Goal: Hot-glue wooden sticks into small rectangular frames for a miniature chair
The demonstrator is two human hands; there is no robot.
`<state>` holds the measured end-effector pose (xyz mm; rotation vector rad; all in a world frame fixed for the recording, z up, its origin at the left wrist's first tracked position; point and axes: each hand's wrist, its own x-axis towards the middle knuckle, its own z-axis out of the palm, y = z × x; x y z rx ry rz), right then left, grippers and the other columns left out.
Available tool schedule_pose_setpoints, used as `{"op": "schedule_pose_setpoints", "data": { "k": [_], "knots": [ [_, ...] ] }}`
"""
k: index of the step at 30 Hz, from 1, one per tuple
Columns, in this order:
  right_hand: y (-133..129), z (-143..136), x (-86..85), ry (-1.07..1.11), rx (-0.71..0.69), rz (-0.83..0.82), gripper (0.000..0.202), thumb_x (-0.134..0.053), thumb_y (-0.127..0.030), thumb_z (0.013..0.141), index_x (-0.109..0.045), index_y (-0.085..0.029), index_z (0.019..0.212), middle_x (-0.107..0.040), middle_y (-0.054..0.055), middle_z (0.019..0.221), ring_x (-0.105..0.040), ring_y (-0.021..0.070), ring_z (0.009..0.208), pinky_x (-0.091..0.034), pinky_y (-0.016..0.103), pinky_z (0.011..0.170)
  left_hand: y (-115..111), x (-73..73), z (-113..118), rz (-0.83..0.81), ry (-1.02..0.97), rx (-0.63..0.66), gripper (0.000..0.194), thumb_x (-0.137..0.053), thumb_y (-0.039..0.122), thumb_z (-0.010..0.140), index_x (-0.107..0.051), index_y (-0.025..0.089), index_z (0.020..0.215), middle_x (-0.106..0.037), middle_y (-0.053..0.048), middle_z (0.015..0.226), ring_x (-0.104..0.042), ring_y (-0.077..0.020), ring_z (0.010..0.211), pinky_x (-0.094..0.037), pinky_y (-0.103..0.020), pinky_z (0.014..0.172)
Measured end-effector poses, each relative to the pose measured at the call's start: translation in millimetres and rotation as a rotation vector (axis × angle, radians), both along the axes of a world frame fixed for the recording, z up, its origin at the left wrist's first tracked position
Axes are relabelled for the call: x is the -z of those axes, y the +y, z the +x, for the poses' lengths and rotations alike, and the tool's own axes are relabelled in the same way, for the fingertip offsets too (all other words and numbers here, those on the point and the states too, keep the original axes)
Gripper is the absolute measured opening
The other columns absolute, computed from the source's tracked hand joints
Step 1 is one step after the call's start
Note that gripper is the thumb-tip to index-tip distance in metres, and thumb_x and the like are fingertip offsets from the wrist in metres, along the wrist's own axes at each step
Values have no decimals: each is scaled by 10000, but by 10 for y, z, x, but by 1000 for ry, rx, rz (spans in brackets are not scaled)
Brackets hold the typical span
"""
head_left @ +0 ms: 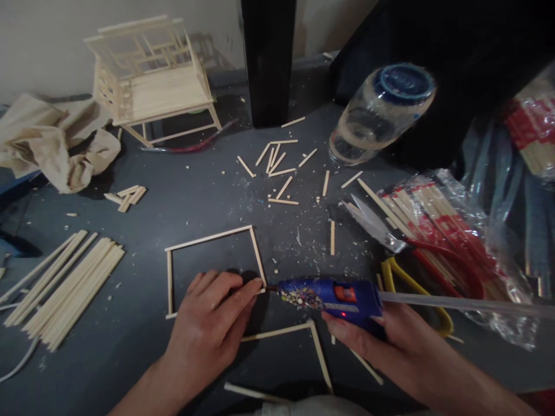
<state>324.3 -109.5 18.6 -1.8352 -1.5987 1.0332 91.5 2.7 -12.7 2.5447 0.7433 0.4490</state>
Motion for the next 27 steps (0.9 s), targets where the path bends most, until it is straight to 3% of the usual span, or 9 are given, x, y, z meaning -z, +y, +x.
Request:
{"op": "schedule_pose_setpoints", "data": {
  "k": [3,9,19,27],
  "knots": [
    [-20,13,-5,10,3,-33,191,-521,-331,896,-637,-281,1039,-731,-21,896,-700,159,790,-595,276,701,-2,-6,0,-7,3,-2,288,-549,79,875,-604,181,1138,-587,-57,921,-501,-184,780,-405,-353,685],
    [-16,18,-42,36,-9,-136,261,-506,-355,901,-618,-273,1122,-716,6,1013,-678,184,934,-563,320,839,-1,-11,-7,7,-1,-8,283,-548,79,875,-614,186,1128,-589,-53,912,-509,-186,782,-408,-347,684],
    [28,16,-73,52,-30,-171,241,-477,-362,912,-635,-285,1076,-717,3,978,-675,190,914,-571,313,793,10,-10,-2,24,-22,6,282,-551,72,872,-613,170,1129,-579,-58,918,-502,-181,776,-409,-347,670],
    [62,2,-96,60,-52,-145,280,-469,-345,917,-624,-297,1144,-719,-3,949,-673,177,922,-567,284,788,5,0,-12,22,-14,3,295,-553,73,869,-612,182,1137,-580,-59,915,-505,-188,780,-412,-354,674]
  ]
}}
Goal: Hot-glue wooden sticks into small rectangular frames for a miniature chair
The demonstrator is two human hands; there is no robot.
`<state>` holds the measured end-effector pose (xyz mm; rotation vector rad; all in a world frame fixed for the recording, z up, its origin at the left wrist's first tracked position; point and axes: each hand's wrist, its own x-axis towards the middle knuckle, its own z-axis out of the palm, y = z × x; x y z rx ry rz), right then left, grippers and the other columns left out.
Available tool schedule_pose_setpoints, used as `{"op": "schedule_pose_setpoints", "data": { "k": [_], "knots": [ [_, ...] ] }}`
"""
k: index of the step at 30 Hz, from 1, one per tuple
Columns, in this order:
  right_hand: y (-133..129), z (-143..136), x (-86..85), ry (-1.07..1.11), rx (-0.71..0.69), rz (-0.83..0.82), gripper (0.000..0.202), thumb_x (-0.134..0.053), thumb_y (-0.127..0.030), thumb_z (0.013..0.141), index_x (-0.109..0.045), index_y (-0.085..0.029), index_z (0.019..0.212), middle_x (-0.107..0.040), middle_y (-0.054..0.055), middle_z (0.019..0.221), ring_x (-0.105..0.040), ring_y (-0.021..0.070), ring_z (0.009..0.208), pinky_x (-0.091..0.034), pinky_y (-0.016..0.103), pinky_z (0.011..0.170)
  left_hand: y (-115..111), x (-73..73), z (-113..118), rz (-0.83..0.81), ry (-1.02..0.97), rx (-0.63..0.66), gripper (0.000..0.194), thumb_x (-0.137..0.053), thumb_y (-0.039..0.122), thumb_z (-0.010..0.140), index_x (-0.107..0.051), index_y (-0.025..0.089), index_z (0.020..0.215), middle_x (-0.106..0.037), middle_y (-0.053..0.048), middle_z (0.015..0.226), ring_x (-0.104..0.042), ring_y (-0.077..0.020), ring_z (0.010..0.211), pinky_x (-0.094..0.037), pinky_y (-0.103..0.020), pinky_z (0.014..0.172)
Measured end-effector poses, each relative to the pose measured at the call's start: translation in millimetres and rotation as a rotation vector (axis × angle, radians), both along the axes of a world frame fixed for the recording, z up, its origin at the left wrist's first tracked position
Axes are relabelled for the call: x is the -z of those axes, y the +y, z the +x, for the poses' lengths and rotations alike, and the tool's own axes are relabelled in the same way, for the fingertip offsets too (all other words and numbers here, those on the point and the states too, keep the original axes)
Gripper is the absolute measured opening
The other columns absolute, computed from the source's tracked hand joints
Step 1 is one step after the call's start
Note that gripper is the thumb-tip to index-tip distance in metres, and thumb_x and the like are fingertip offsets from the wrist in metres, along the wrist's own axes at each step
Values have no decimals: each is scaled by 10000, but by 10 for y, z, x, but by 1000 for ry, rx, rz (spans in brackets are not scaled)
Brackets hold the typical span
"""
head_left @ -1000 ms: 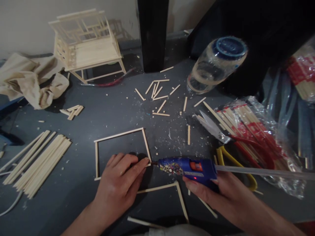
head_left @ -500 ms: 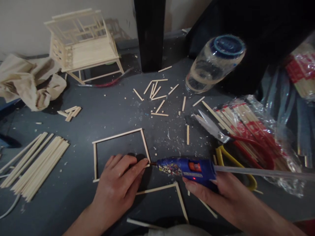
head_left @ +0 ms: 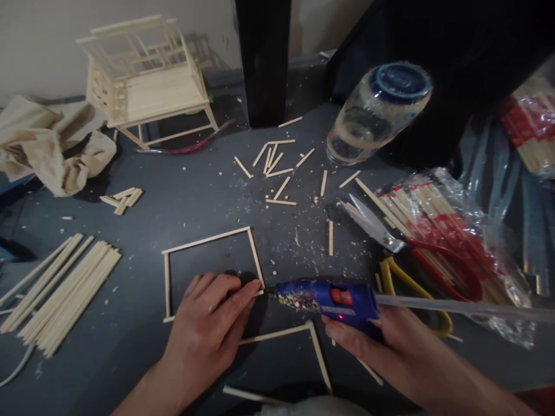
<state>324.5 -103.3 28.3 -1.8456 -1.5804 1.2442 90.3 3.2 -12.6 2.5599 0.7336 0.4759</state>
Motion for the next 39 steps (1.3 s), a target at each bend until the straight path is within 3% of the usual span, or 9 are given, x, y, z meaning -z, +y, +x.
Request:
{"op": "schedule_pose_setpoints", "data": {
  "k": [6,11,25,31,36,39],
  "knots": [
    [-16,4,10,-24,-2,3,263,-461,-361,918,-639,-283,1094,-714,11,982,-668,187,932,-555,318,824,6,6,-9,-9,11,-2,302,-546,71,873,-609,186,1144,-582,-58,931,-507,-186,782,-411,-362,684],
    [-4,2,7,-24,8,-12,234,-459,-363,919,-647,-280,1032,-708,-5,877,-663,160,782,-560,289,755,8,2,2,-9,18,2,290,-545,80,877,-609,185,1140,-583,-58,924,-506,-189,787,-409,-359,678],
    [-44,11,17,-4,4,-23,255,-458,-362,927,-604,-272,1115,-685,0,906,-645,156,807,-540,274,767,15,8,-13,-2,11,1,292,-548,75,877,-612,185,1139,-585,-56,935,-515,-183,799,-419,-354,686],
    [-10,10,14,64,13,-82,207,-446,-368,932,-604,-260,1009,-654,-25,777,-609,132,668,-537,249,674,14,10,-5,1,20,-8,290,-547,85,877,-616,198,1135,-591,-59,924,-518,-187,782,-425,-354,675],
    [5,18,40,99,15,-76,188,-469,-347,925,-608,-263,1020,-672,-21,871,-631,148,810,-526,269,778,12,5,-17,10,13,-4,283,-559,81,871,-618,188,1125,-587,-61,921,-518,-190,788,-428,-358,677],
    [-23,21,59,86,19,-85,180,-479,-363,921,-621,-257,955,-662,-32,781,-630,142,730,-527,279,772,14,9,-19,3,14,3,293,-564,74,866,-610,178,1136,-582,-62,925,-516,-188,793,-431,-355,678]
  ]
}}
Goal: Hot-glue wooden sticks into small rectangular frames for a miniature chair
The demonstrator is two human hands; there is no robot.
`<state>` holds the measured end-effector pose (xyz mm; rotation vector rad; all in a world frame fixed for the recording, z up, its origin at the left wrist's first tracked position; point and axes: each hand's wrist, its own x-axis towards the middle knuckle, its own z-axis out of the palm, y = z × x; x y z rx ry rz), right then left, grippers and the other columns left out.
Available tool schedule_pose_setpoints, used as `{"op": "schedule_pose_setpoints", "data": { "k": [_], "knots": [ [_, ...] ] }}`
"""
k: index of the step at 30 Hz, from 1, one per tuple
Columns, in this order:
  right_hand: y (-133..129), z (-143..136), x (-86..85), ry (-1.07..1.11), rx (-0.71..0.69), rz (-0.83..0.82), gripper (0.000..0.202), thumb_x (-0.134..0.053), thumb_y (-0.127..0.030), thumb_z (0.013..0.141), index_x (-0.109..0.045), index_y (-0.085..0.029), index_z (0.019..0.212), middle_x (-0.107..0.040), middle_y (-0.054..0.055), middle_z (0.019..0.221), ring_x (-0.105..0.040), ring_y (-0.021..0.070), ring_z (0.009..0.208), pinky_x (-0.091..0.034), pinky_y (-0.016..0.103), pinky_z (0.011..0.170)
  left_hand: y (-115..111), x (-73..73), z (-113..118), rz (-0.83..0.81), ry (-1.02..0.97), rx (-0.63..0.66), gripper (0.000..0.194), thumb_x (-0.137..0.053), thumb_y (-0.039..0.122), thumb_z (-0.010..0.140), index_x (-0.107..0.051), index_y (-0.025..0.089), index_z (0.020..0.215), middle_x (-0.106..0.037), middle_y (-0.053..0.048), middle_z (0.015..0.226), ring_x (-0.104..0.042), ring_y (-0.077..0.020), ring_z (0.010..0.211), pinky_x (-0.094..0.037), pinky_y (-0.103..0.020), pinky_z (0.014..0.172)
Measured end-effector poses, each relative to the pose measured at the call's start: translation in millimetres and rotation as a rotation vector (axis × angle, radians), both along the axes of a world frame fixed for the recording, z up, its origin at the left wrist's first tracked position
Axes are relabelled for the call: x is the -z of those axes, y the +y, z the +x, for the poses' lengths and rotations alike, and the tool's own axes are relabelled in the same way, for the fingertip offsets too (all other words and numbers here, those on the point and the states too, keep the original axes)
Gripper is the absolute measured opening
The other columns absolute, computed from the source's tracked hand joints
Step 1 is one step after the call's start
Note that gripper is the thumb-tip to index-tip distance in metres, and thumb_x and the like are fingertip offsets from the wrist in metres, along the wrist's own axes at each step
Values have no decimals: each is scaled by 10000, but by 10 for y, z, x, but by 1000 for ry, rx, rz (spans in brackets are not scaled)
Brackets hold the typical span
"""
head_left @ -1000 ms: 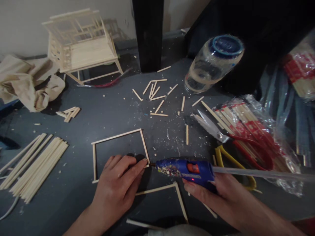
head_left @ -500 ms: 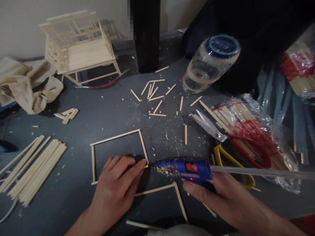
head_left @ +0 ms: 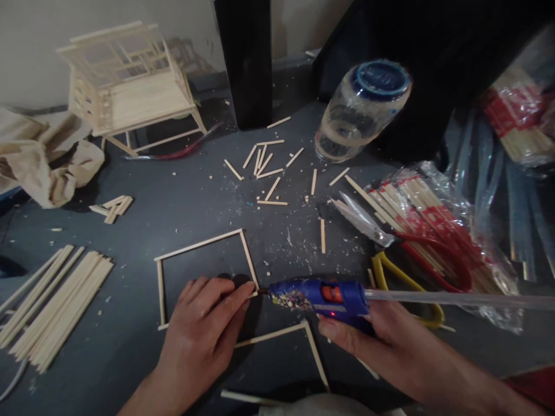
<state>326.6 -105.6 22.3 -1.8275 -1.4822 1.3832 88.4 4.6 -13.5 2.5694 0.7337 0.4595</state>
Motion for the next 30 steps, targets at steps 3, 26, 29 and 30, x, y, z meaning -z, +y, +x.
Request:
{"op": "schedule_pose_setpoints", "data": {
  "k": [3,26,29,30],
  "knots": [
    [-31,3,4,-33,-8,-8,209,-473,-386,925,-621,-246,878,-640,-39,702,-617,135,652,-533,283,747,3,3,7,7,-3,-1,297,-565,75,867,-607,181,1141,-578,-60,928,-517,-184,793,-433,-355,681],
    [29,-6,-40,27,37,51,173,-502,-329,908,-658,-253,913,-708,-34,828,-659,154,784,-528,265,757,11,22,5,-5,-9,-6,315,-573,77,863,-599,160,1165,-580,-64,942,-540,-187,829,-441,-353,719],
    [21,-1,-40,29,35,50,181,-506,-339,906,-659,-247,938,-709,-23,829,-658,161,778,-535,273,754,14,25,9,1,-14,-12,313,-575,84,864,-596,159,1167,-583,-64,947,-547,-187,835,-443,-354,730],
    [15,0,-39,29,33,44,190,-500,-345,909,-658,-246,945,-706,-22,817,-657,159,762,-538,273,743,14,24,9,1,-16,-16,312,-576,86,865,-595,160,1168,-584,-64,949,-549,-186,834,-445,-355,733]
  ]
}}
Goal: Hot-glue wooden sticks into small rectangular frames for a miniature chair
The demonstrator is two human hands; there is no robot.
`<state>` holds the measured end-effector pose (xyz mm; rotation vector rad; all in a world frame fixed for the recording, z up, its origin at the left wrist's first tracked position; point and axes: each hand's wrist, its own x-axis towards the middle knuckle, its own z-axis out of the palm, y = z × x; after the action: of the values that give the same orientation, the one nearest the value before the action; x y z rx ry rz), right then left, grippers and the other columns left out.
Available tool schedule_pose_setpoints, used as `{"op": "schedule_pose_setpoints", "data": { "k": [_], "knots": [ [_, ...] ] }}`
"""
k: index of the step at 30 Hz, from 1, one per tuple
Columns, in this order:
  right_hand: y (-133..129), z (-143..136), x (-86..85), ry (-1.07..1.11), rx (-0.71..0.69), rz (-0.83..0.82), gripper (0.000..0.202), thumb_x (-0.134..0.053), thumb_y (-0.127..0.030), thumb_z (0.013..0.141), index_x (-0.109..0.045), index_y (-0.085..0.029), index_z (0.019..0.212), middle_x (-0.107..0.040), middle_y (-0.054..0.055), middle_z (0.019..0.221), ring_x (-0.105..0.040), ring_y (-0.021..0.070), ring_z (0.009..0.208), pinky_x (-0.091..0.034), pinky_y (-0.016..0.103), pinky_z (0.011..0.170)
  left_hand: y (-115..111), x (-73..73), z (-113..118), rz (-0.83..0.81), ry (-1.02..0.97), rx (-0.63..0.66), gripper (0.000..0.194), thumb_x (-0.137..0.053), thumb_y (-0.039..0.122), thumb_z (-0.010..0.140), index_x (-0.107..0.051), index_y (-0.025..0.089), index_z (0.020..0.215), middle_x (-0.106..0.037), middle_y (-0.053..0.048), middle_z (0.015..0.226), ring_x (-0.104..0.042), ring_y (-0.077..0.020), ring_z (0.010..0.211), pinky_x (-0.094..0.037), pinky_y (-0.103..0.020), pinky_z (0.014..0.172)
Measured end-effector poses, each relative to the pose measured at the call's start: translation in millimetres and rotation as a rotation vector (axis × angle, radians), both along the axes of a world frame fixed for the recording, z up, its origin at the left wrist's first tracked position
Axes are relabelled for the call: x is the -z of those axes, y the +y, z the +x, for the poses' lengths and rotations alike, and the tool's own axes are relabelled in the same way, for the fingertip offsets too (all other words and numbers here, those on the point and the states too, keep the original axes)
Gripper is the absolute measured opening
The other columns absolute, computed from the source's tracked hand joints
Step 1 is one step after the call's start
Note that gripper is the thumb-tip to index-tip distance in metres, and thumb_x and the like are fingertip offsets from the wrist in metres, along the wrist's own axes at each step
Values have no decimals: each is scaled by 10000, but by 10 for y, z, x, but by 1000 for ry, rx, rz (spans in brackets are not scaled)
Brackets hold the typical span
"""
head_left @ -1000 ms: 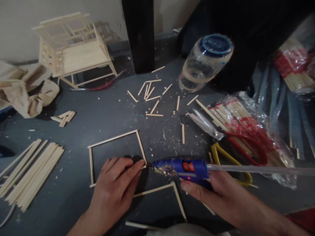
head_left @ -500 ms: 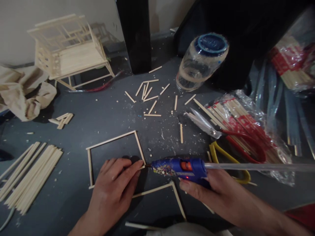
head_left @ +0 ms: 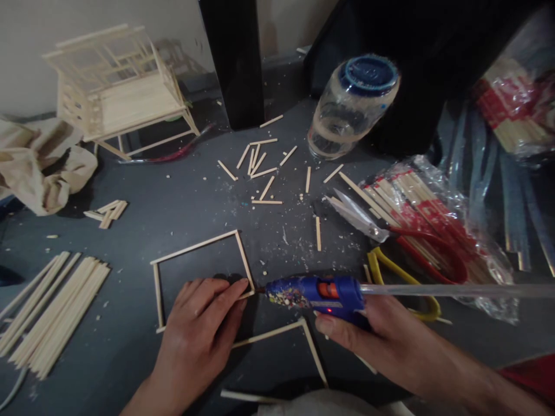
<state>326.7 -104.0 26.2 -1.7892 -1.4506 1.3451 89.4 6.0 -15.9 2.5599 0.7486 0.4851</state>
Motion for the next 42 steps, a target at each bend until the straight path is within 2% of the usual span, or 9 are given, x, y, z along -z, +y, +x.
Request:
{"op": "schedule_pose_setpoints", "data": {
  "k": [3,8,13,18,21,26,32,37,42],
  "knots": [
    [-29,4,16,-12,0,-14,215,-481,-369,919,-655,-249,957,-699,-22,790,-656,155,726,-544,275,725,-3,-4,-3,-3,-8,-1,308,-578,97,866,-594,166,1165,-586,-63,948,-550,-185,830,-452,-359,734],
    [-87,8,43,10,61,-12,263,-486,-390,918,-620,-265,1107,-707,-2,937,-664,173,849,-544,287,769,-7,-8,-10,-6,-15,0,311,-564,87,871,-594,182,1166,-586,-60,943,-549,-183,832,-457,-354,722],
    [-61,11,13,57,69,-17,305,-482,-393,921,-619,-270,1164,-708,0,904,-663,175,836,-543,307,806,-3,0,-8,-13,-11,10,326,-574,82,863,-593,174,1176,-584,-63,953,-552,-187,844,-456,-353,723],
    [-44,13,17,114,92,-43,345,-484,-411,917,-596,-260,1206,-709,20,957,-655,199,930,-541,335,830,-4,-1,-18,-7,-3,25,346,-575,64,857,-589,165,1187,-583,-70,962,-547,-192,843,-446,-363,722],
    [-68,15,45,97,84,-58,317,-479,-417,917,-616,-261,1156,-707,16,957,-659,194,907,-545,329,812,-8,-11,-13,-8,-12,28,342,-578,60,854,-592,160,1181,-580,-70,961,-543,-191,841,-443,-361,715],
    [-104,29,62,67,54,-69,232,-479,-404,916,-643,-260,993,-686,-17,819,-646,160,757,-539,286,758,-12,-13,-14,-8,-1,20,333,-588,62,855,-595,161,1173,-575,-66,974,-541,-186,855,-441,-360,731],
    [-94,45,54,49,30,-26,198,-478,-399,918,-614,-260,954,-664,-23,799,-621,148,737,-521,255,718,-2,-12,-20,-6,0,28,301,-591,67,858,-618,169,1140,-562,-61,976,-532,-182,852,-436,-352,722],
    [-102,49,83,55,-3,-64,193,-460,-397,932,-599,-262,936,-649,-31,761,-610,134,693,-511,229,638,5,-12,-15,-4,-2,25,299,-591,62,860,-622,172,1137,-569,-54,973,-524,-175,849,-439,-347,725],
    [-123,38,95,30,-2,-54,211,-471,-402,925,-619,-252,926,-667,-25,775,-637,143,715,-528,259,714,-3,-14,-15,-3,-36,28,290,-606,54,850,-629,157,1120,-571,-48,963,-521,-165,846,-444,-332,726]
  ]
}}
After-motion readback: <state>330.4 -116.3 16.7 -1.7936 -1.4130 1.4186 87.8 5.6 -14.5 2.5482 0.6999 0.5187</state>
